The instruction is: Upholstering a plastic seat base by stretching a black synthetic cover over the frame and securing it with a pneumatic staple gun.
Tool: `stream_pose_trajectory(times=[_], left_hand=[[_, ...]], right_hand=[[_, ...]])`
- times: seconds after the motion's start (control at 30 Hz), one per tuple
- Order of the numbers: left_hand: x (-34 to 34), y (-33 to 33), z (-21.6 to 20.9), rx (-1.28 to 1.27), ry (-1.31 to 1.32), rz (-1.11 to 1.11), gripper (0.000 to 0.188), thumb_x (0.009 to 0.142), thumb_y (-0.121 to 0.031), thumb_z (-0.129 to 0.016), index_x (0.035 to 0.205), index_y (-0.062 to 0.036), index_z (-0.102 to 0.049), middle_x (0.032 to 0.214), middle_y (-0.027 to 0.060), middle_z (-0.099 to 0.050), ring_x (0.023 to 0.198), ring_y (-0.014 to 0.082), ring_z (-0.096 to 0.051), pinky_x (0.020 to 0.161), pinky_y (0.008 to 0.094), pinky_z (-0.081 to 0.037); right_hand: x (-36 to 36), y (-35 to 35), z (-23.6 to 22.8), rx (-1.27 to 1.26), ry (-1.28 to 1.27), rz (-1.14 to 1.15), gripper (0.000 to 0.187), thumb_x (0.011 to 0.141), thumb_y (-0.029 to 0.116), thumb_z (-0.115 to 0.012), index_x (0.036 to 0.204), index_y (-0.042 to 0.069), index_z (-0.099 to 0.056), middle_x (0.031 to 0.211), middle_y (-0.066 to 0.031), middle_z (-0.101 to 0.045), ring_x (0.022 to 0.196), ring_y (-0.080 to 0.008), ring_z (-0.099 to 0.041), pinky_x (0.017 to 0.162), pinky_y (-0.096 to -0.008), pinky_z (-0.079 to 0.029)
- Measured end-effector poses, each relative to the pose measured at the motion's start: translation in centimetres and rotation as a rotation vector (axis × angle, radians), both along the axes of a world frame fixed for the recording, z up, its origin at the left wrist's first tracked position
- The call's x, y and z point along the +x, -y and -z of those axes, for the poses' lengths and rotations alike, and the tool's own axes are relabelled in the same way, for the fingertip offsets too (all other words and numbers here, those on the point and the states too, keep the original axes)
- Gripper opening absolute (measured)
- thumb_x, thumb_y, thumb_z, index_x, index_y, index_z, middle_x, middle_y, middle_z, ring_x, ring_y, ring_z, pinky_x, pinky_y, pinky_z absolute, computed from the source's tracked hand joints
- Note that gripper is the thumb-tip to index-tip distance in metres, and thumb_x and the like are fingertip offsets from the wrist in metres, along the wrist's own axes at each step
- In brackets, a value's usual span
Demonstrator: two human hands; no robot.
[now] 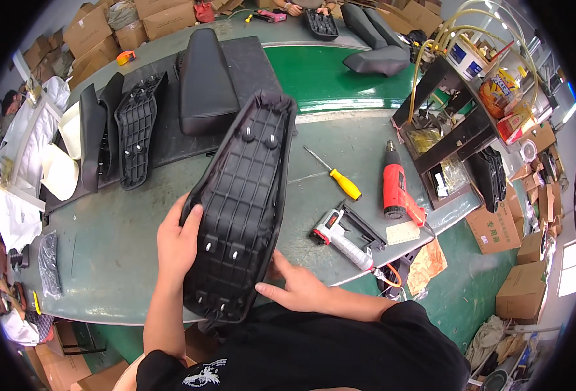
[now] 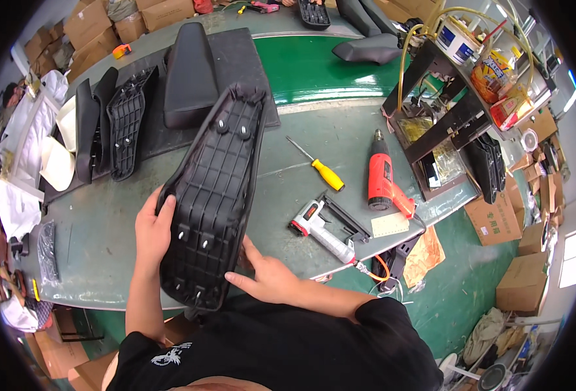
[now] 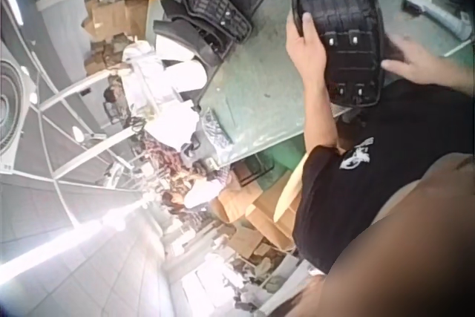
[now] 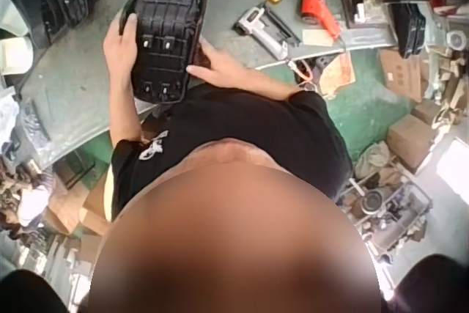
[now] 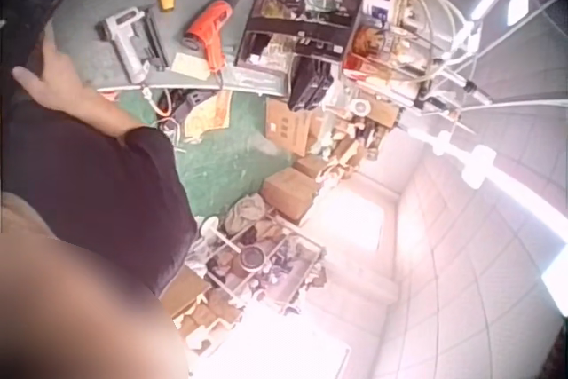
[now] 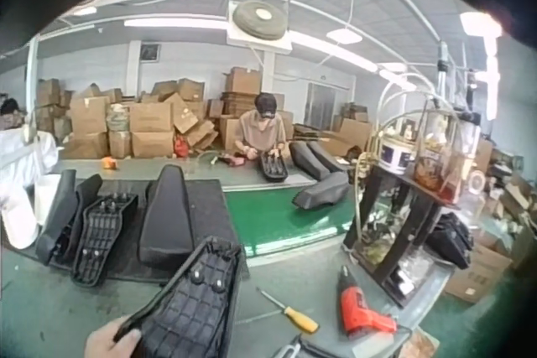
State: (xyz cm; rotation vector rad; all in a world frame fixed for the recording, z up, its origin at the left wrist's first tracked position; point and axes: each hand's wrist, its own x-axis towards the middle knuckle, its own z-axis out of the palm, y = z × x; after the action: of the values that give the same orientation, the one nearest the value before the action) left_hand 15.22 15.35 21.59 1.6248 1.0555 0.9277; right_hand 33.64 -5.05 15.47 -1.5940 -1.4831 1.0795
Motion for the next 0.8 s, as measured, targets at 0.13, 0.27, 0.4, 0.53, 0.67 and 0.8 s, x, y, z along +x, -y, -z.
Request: stream_pose_trajectory(times=[0.13, 0.27, 0.4, 0.53, 0.67, 0.8], left_hand=[[3.1, -2.0, -0.3, -0.048, 0.14, -0.034, 0.038, 0.109, -0.02, -0.063, 0.139, 0.0024, -0.066, 0.122, 0.0082, -0.075, 0.111, 0.0137, -0.066, 0.102, 0.03, -0.05], [6.7, -3.3, 1.0, -0.055, 0.309, -0.022, 0.043, 0.11, -0.02, -0.062, 0.147, 0.0009, -0.059, 0.131, 0.0101, -0.072, 0.119, 0.0156, -0.065, 0.106, 0.0323, -0.05], [9.4, -1.5, 0.6, 0.1, 0.213, 0.038, 0.057, 0.109, -0.02, -0.062, 0.161, -0.0038, -0.044, 0.142, 0.0171, -0.068, 0.13, 0.0215, -0.064, 0.111, 0.0363, -0.048], [8.7, 0.8, 2.4, 0.118, 0.33, 0.282, 0.071, 0.103, -0.017, -0.072, 0.161, 0.006, -0.038, 0.15, 0.0229, -0.059, 0.135, 0.0251, -0.061, 0.112, 0.036, -0.049], [4.2, 2.5, 5.7, 0.223, -0.003, 0.423, 0.043, 0.099, -0.016, -0.074, 0.138, 0.001, -0.066, 0.132, 0.018, -0.072, 0.118, 0.028, -0.071, 0.102, 0.0385, -0.056], [-1.1, 3.9, 9.9, 0.506, -0.254, 0.465, 0.03, 0.092, -0.016, -0.079, 0.118, -0.0009, -0.074, 0.121, 0.0159, -0.076, 0.113, 0.0331, -0.072, 0.101, 0.0416, -0.055]], right_hand=[[-0.4, 0.1, -0.1, -0.182, -0.114, -0.013, 0.104, 0.099, 0.046, -0.073, 0.163, -0.011, -0.013, 0.133, -0.0343, -0.066, 0.121, -0.0433, -0.07, 0.102, -0.0453, -0.056], [-0.6, 0.4, 3.0, -0.081, -0.587, 0.314, 0.081, 0.1, 0.012, -0.073, 0.161, 0.001, -0.021, 0.142, -0.0223, -0.058, 0.12, -0.0289, -0.067, 0.089, -0.0448, -0.065], [2.8, 0.0, 3.1, -0.009, -0.818, 0.458, 0.064, 0.102, -0.004, -0.062, 0.157, 0.005, -0.03, 0.139, -0.0161, -0.059, 0.113, -0.0312, -0.069, 0.079, -0.0459, -0.07], [7.1, -0.2, 1.2, -0.073, -0.942, 0.428, 0.054, 0.102, 0.0, -0.062, 0.152, 0.005, -0.041, 0.139, -0.0172, -0.062, 0.114, -0.0353, -0.071, 0.079, -0.0527, -0.07], [10.8, -2.1, -0.4, -0.035, -0.949, 0.432, 0.043, 0.104, 0.004, -0.062, 0.144, -0.001, -0.048, 0.124, -0.0203, -0.07, 0.097, -0.0355, -0.076, 0.073, -0.0487, -0.07], [13.6, -4.6, -0.2, -0.016, -0.885, 0.439, 0.039, 0.105, 0.006, -0.059, 0.141, -0.004, -0.049, 0.117, -0.0216, -0.073, 0.087, -0.0338, -0.078, 0.068, -0.0435, -0.07]])
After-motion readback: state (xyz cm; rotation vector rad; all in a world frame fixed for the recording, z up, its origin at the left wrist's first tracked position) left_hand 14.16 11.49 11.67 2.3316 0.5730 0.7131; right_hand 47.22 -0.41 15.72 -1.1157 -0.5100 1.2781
